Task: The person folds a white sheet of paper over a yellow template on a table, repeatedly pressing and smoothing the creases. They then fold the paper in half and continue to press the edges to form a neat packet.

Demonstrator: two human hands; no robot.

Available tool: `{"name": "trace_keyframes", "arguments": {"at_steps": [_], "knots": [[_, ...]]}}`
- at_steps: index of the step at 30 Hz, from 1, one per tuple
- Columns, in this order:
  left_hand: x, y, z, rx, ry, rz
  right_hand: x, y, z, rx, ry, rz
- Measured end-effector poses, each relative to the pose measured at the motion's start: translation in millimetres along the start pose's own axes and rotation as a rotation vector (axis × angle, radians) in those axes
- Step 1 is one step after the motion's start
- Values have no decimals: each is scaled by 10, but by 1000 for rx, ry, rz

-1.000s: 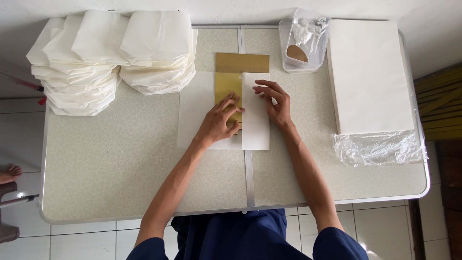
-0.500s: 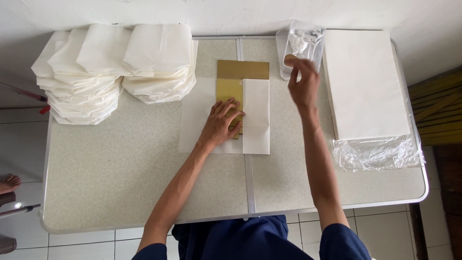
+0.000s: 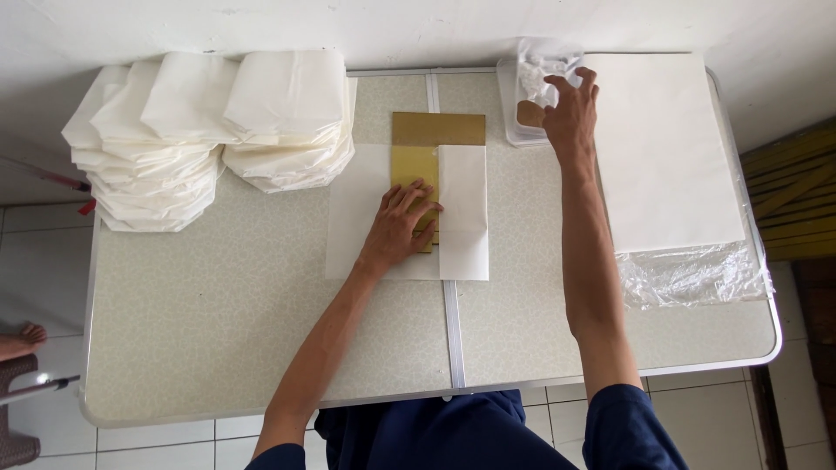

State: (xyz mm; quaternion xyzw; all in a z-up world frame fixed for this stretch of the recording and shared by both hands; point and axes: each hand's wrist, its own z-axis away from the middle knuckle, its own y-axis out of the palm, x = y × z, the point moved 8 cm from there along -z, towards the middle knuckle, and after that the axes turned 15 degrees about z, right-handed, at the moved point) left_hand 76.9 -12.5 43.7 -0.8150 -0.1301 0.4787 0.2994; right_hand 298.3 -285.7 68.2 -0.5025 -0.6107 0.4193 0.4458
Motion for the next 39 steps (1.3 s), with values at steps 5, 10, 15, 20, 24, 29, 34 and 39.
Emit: {"name": "trace_keyframes", "arguments": {"at_steps": [5,10,15,20,24,29,34,39], "knots": [[-19,-1,-2,3,21,-1,17,42,-19,20,-80,-25],[-36,24,-27,16,29,-4,-54,146,-86,20,-101,89],[-57,-7,-34,-14,7,-26,-17,190,-61,28,-101,98],[-65,-6,-36,-8,11,-30,-24,256,-89,-4,-137,158],[-95,-21,-40,0,20,-28,35,121,-87,-133,-119,271],[-84,-14,-32,-42,58,-93,829,-635,604,-440,-360,116],[101,105,-3,-10,-66,-158,1312,-13,1419,-257,-626,-175],[106,106,40,-52,-8,-157,1499,-34,1751,-249,-615,-149]]}}
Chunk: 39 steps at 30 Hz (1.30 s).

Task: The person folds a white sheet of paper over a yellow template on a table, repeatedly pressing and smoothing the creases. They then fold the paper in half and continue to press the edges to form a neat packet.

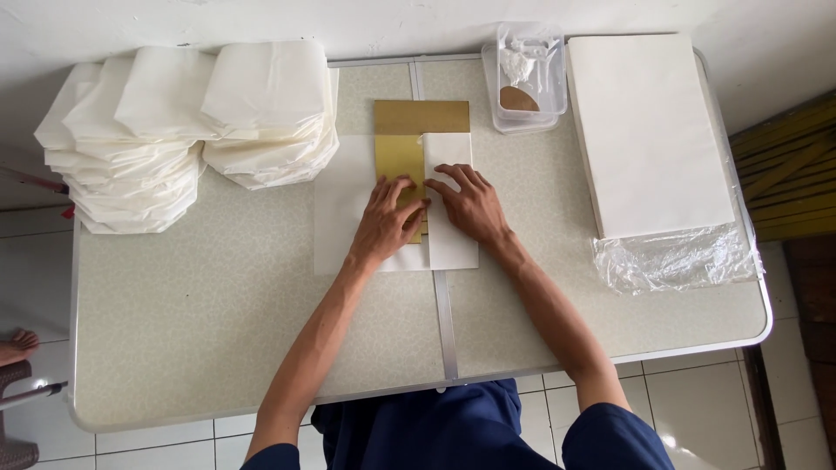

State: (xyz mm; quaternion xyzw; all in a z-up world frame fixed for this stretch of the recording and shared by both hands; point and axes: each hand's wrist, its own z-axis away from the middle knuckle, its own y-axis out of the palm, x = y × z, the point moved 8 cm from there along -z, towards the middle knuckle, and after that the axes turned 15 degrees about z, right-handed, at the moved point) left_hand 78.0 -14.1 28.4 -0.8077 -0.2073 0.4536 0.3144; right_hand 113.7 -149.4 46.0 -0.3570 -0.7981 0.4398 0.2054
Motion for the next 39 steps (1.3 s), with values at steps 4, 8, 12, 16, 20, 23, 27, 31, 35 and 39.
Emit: {"name": "trace_keyframes", "arguments": {"at_steps": [4,8,12,16,20,23,27,31,35,39], "knots": [[-22,-16,15,18,-10,17,-67,-9,59,-11,68,-60],[-6,1,6,6,0,-1,-56,-36,29,-3,74,-98],[-8,-2,20,3,2,21,-68,-44,50,3,82,-144],[16,-8,24,-6,11,17,-11,-184,-54,19,83,-176],[9,0,38,-4,6,30,4,-213,-70,21,83,-172],[-12,-18,27,-8,0,50,-3,-199,-47,1,71,-172],[-80,-91,27,32,-28,49,16,-232,-53,-27,60,-153],[-158,-157,39,61,-59,63,-16,-141,-8,-27,53,-138],[-48,-158,92,124,-143,179,16,-137,21,-111,-45,-93],[17,-123,168,94,-106,212,37,-184,-8,-123,-49,-80]]}}
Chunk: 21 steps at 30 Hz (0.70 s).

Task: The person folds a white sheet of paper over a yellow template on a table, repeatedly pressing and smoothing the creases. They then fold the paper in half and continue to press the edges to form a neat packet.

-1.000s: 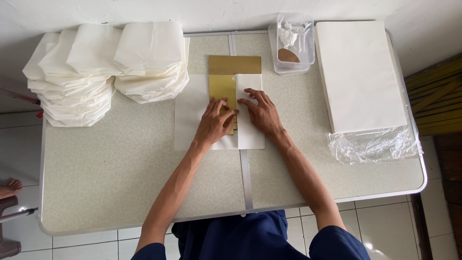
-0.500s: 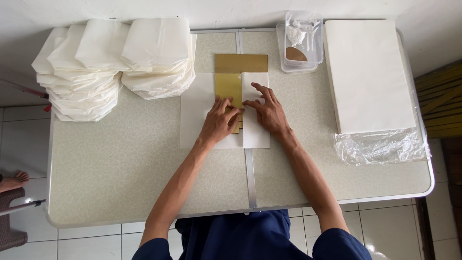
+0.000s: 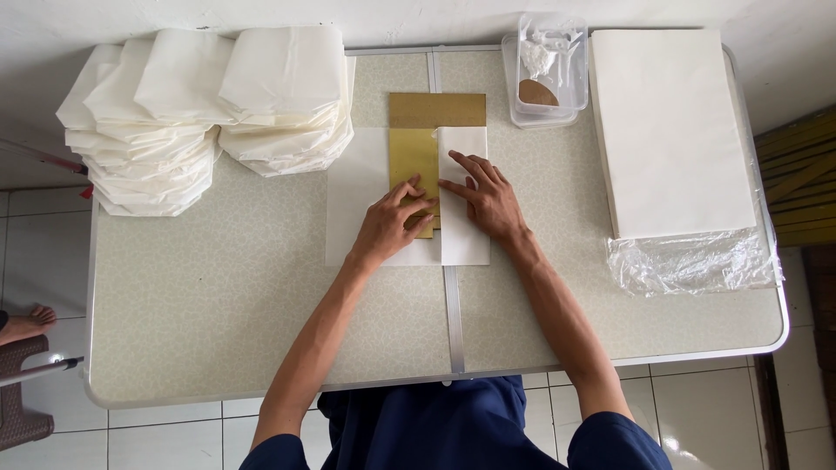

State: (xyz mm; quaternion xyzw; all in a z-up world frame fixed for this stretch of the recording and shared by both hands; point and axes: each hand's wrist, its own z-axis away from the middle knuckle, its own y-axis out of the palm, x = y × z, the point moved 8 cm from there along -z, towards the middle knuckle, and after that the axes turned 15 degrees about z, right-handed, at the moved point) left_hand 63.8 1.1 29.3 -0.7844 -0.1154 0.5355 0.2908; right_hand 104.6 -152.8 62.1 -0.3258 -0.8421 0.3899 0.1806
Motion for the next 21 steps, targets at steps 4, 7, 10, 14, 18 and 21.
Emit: {"name": "trace_keyframes", "arguments": {"at_steps": [4,7,10,14,18,21], "knots": [[-123,-46,-22,-21,42,-47,0,-17,-4,-2,-19,6],[-141,-41,-2,9,36,-19,26,-104,-47,9,-2,-78],[-139,-15,5,7,78,-78,-43,-211,-87,24,86,-252],[-73,19,19,11,66,-67,-308,-200,-8,-26,332,-463],[-60,24,16,26,39,-47,-302,-184,36,-18,327,-418],[-95,21,15,51,36,-60,-274,-128,61,-17,291,-351]]}}
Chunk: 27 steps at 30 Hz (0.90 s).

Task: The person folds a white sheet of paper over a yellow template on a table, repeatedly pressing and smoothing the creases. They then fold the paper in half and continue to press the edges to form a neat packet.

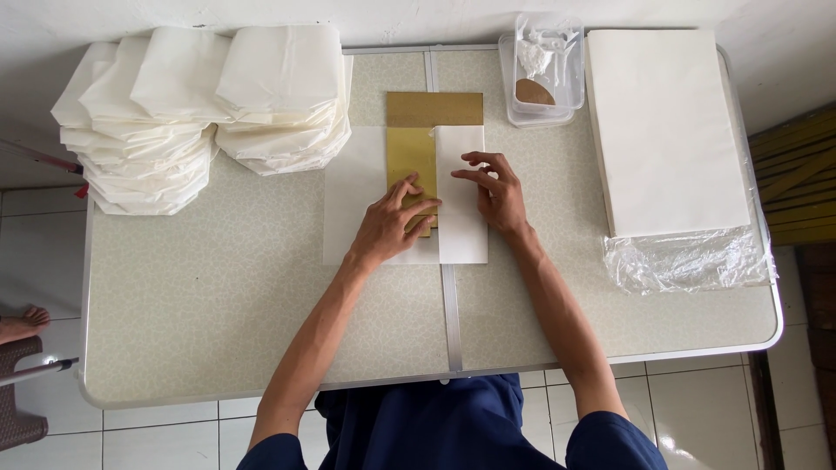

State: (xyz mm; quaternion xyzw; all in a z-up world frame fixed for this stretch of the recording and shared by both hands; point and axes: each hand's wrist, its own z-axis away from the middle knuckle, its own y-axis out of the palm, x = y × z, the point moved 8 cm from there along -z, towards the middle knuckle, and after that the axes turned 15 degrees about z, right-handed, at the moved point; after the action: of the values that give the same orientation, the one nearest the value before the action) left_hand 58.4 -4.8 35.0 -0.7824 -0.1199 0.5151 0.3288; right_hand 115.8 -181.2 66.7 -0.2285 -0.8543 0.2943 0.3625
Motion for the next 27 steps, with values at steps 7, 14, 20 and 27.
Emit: {"name": "trace_keyframes", "arguments": {"at_steps": [7,14,20,27], "knots": [[49,46,-1,59,-46,65,-27,12,2,-19,8,-17],[125,142,-4,31,14,-43,1,-189,-126,-113,80,-43],[109,135,-95,24,17,-82,-220,-628,-525,-243,34,118],[-254,-90,-169,-73,126,-31,-952,-905,-1056,-240,106,462]]}}
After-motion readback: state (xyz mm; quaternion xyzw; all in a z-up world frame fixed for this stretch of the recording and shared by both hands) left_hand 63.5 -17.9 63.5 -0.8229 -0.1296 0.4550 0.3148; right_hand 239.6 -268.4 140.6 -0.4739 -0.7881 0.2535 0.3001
